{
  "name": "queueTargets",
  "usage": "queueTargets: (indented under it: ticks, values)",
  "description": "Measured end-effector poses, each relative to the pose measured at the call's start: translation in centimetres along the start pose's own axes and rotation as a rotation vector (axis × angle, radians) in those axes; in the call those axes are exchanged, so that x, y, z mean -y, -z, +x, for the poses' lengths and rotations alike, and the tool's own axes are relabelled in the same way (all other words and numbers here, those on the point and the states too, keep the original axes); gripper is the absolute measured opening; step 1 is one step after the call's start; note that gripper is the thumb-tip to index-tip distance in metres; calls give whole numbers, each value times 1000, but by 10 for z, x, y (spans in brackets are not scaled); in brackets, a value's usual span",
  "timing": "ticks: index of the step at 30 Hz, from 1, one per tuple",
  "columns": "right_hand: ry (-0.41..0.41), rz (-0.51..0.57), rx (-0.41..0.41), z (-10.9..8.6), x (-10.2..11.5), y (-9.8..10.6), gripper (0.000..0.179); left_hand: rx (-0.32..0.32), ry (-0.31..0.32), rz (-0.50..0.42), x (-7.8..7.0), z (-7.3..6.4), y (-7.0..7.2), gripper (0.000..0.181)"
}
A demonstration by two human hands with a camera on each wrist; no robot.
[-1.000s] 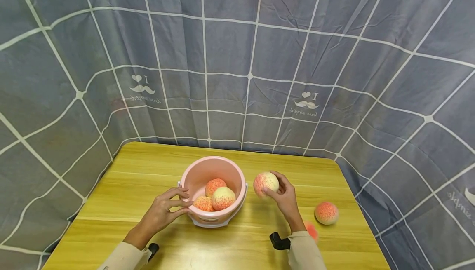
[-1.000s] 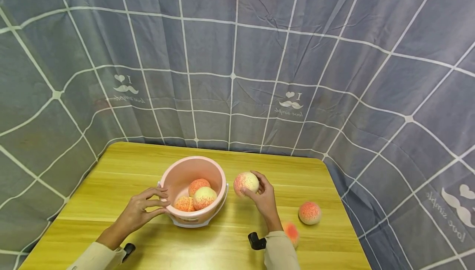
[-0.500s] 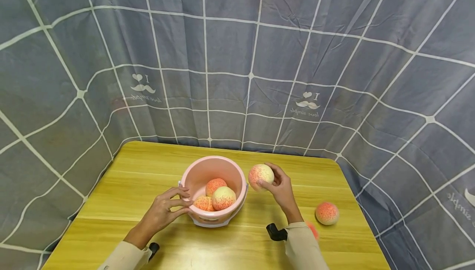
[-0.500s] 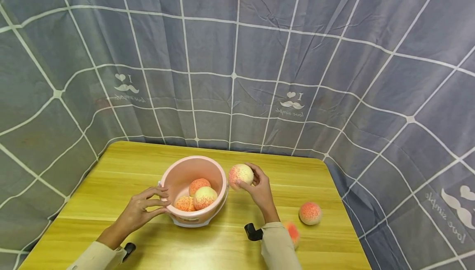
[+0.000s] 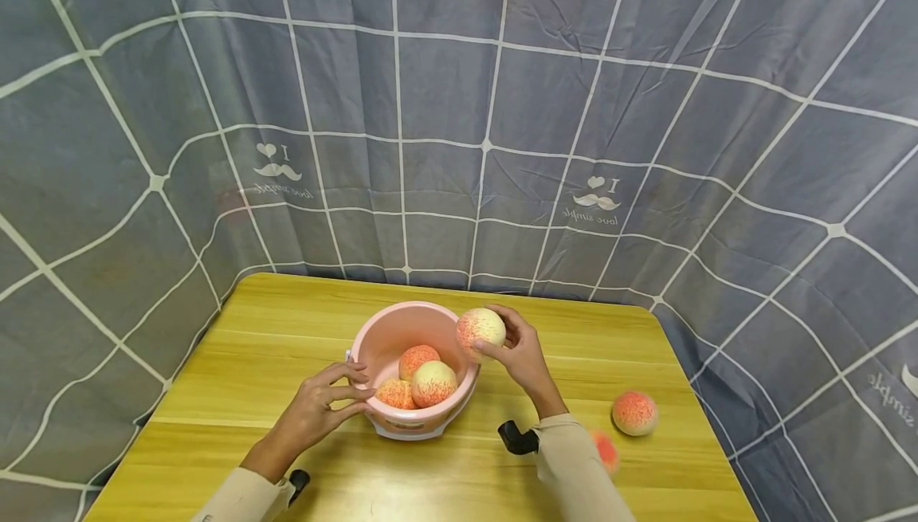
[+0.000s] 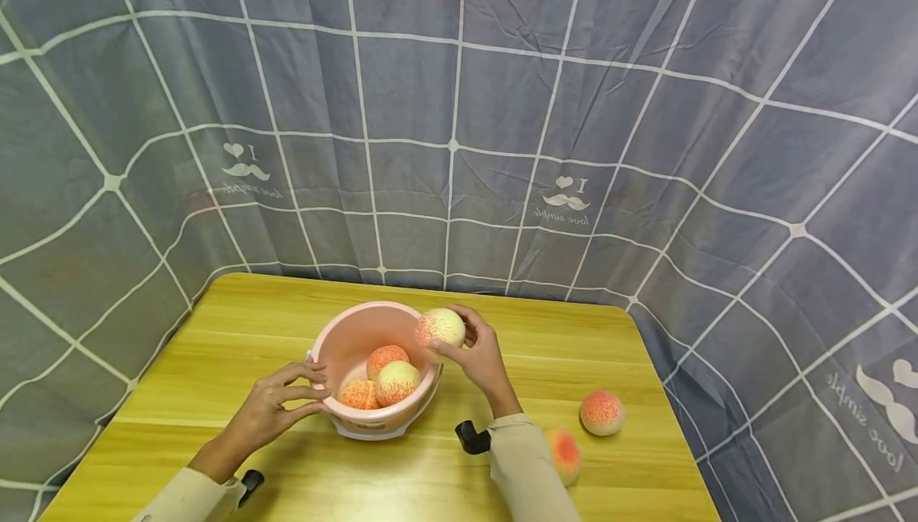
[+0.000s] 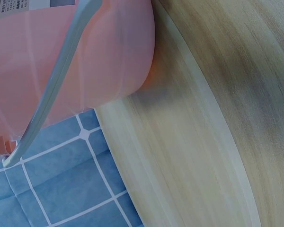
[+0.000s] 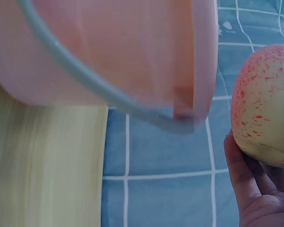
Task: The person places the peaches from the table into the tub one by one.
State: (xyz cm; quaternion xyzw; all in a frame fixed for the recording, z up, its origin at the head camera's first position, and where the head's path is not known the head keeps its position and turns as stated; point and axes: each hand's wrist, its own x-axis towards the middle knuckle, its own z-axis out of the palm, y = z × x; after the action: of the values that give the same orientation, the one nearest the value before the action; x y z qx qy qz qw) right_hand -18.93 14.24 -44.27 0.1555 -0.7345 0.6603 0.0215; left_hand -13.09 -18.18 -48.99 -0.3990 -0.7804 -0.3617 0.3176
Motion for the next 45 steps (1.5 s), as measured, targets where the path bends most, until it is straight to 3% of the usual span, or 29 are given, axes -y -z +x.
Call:
queueTargets:
  ticks: [4, 11, 21, 30, 45]
  values:
    - [1, 4, 32, 4, 6, -7, 55, 0, 2, -1, 0, 0, 0, 29]
    - [-33, -17, 94, 6, 38, -19, 56, -1, -1, 0, -1, 0, 0, 27]
    - [-41, -68, 155, 18, 48, -31, 56, 4, -7, -1, -1, -1, 1, 30]
    - [-35, -72, 182, 37, 21, -39, 56, 3, 5, -4, -2, 0, 2, 29]
    - [-29, -106, 232, 49, 23, -55, 56, 13, 27, -4, -2, 0, 2, 26]
